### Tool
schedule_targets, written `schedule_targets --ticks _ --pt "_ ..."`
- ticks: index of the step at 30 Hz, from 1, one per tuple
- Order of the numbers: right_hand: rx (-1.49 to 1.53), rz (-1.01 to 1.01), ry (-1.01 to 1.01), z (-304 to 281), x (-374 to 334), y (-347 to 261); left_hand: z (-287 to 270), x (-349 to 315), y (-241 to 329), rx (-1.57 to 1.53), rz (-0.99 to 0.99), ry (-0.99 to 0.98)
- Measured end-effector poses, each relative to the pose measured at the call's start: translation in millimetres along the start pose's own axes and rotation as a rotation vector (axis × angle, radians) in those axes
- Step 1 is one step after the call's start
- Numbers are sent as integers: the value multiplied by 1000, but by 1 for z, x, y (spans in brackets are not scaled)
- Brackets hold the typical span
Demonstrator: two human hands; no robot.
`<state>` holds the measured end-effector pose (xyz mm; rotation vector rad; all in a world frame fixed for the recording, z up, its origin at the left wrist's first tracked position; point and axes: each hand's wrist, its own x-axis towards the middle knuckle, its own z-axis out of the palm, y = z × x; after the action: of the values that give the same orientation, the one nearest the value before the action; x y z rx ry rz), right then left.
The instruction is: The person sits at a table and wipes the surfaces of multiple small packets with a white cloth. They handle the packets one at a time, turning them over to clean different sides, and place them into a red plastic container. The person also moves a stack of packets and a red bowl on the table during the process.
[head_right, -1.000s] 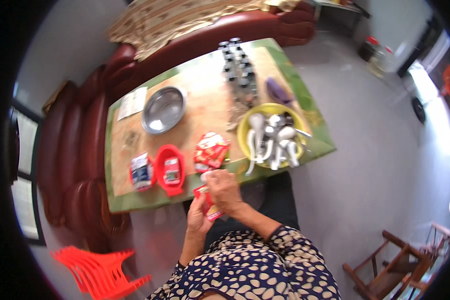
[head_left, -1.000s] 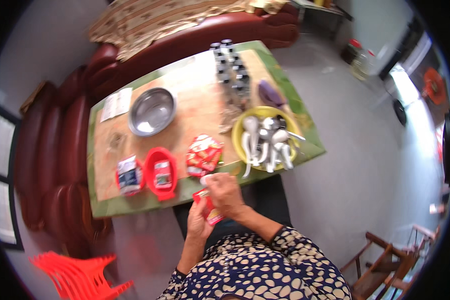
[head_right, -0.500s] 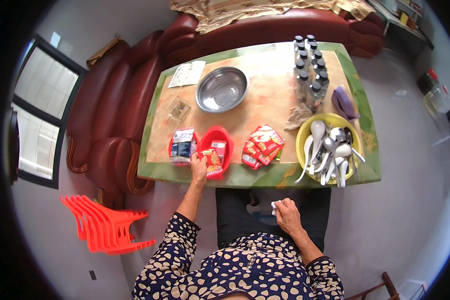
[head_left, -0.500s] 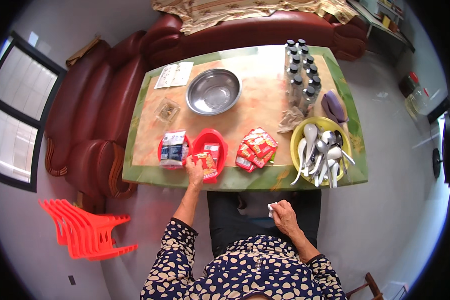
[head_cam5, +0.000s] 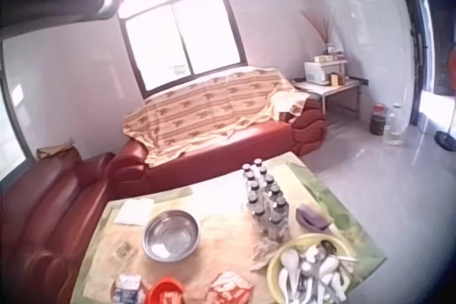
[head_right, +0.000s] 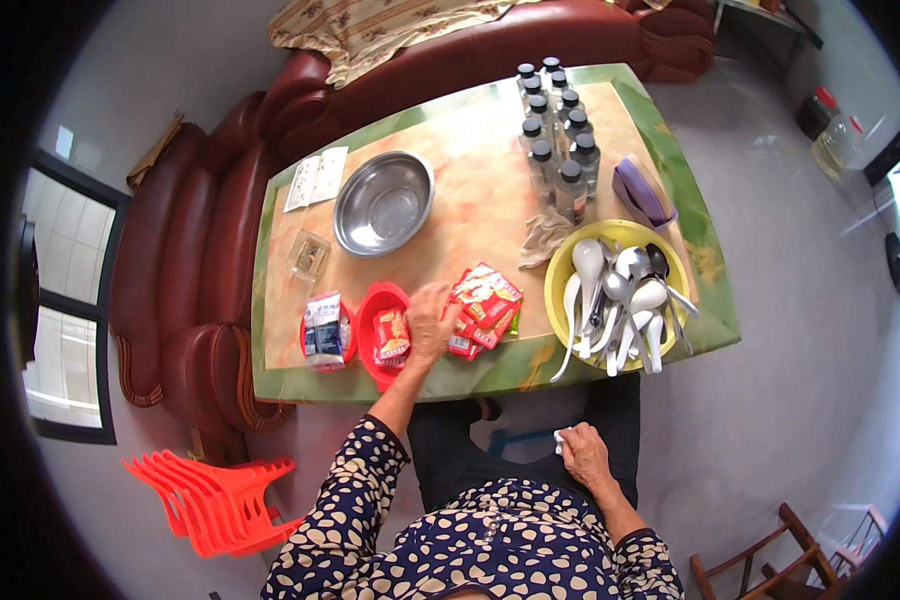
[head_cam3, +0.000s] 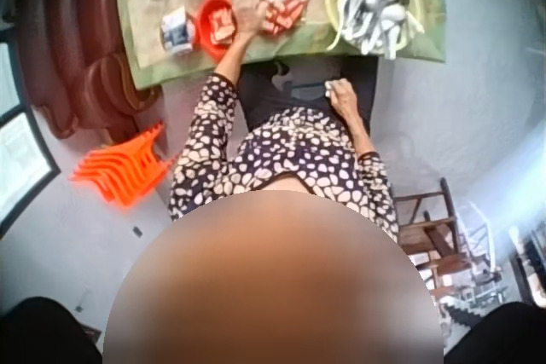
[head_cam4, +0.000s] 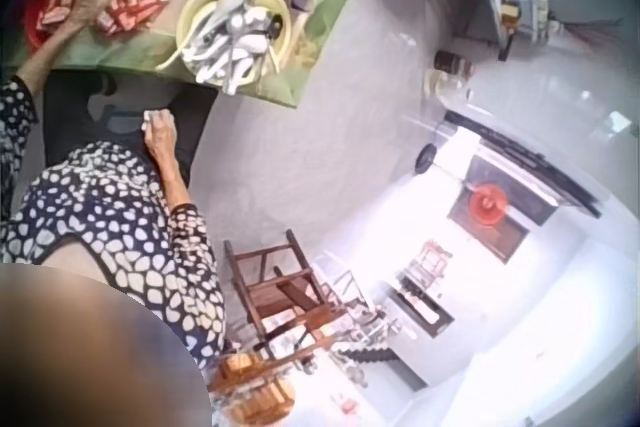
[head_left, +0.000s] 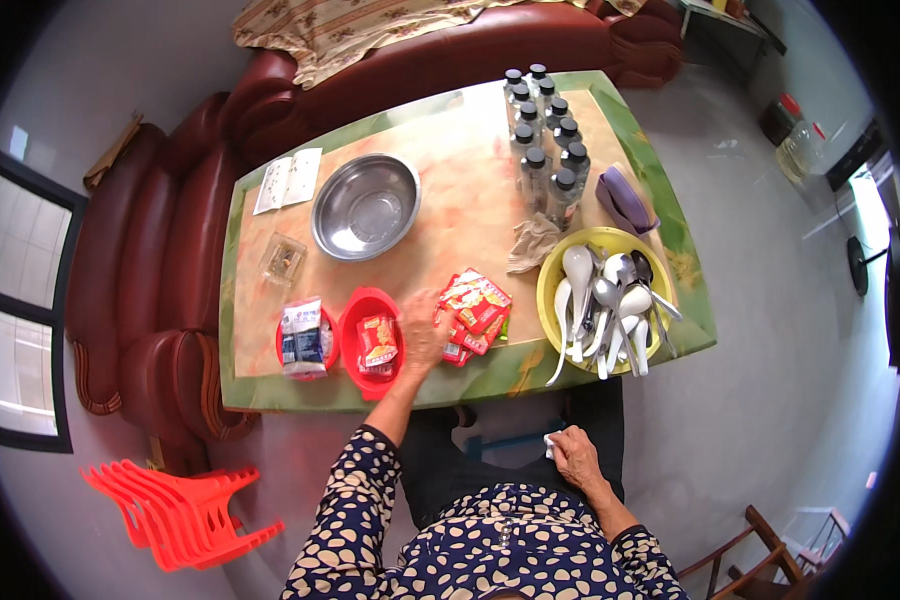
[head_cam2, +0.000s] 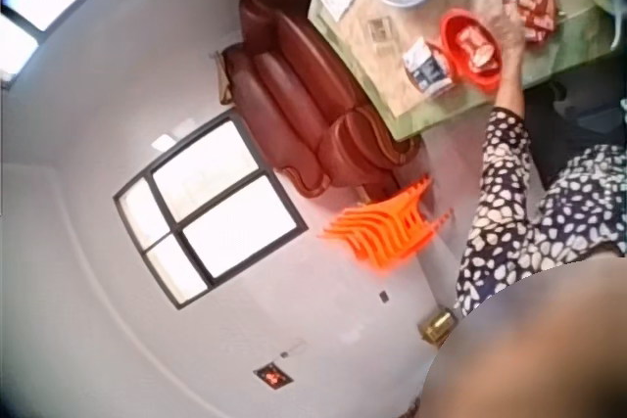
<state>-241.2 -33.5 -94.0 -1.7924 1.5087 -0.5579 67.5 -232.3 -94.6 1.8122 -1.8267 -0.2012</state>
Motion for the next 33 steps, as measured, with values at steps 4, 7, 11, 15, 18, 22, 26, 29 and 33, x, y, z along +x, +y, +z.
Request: schedule_targets --ticks 4,7,11,15,18,22,26,29,33 --pt "15 28 12 -3 -1 4 40 2 37 136 97 -134" --pt "10 19 26 3 -4 12 56 0 44 249 69 -277" --pt "-57 -19 22 10 -3 20 51 6 40 240 80 -356" --pt "-45 -36 30 8 -1 17 54 6 35 223 183 -166" --pt "-80 -51 -16 15 -4 26 53 13 30 73 158 -164" --pt "99 -131 -100 14 2 15 38 14 18 -78 -238 -228" --pt "277 -363 143 -24 47 -64 -11 -16 37 -1065 -429 -144" --pt "335 -293 372 -42 88 -104 -38 -63 90 -1598 -540 -350" --pt "24 -284 442 -7 109 -125 -31 -106 124 -1819 -643 -362"
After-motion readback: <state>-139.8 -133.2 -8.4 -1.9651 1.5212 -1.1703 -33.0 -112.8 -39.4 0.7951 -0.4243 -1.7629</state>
